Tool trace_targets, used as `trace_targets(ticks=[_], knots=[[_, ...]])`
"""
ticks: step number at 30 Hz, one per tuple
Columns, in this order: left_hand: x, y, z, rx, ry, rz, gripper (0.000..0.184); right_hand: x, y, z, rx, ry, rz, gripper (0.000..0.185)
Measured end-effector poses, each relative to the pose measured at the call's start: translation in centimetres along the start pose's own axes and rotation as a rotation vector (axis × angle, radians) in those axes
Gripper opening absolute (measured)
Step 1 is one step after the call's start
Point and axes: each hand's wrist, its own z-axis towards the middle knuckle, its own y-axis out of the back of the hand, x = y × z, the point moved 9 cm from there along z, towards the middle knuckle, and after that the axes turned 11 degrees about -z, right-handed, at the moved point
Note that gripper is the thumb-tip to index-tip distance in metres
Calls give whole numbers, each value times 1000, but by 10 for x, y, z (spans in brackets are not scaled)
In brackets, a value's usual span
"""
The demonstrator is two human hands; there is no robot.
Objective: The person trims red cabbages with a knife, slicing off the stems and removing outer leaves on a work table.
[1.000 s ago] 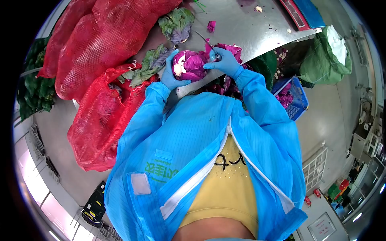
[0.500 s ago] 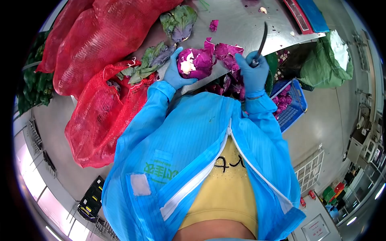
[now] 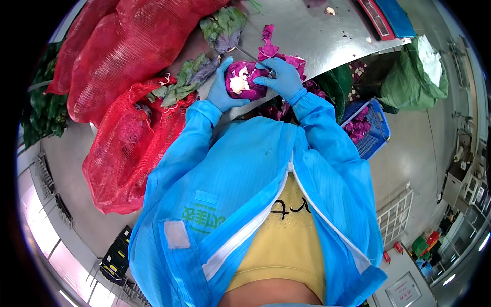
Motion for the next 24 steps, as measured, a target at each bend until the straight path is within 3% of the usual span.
trace_targets(ticks=[3,6,8,15,17,19,21,24], knots=[[-1,-2,4,43,95,-32,121,6,6,2,-46,66,-208,45],[-2,-3,4,42,147,-99,119,0,8,6,-68,41,13,40],[-4,-2,3,53,120,-43,119,-16,-16,3,242,-176,319,35],[11,6,4,-25,79,-28,120,-10,11,-34,20,11,397,31],[17,7,7,-31,102,-82,120,-67,21,-56,-158,-387,618,32],[13,8,7,-36,94,-116,120,-100,46,-69,-258,-401,-248,41],[20,7,9,-22,132,-162,115,-75,52,-66,-321,-382,-275,51],[13,6,10,-38,133,-101,120,-26,28,-44,-305,-148,-51,58]])
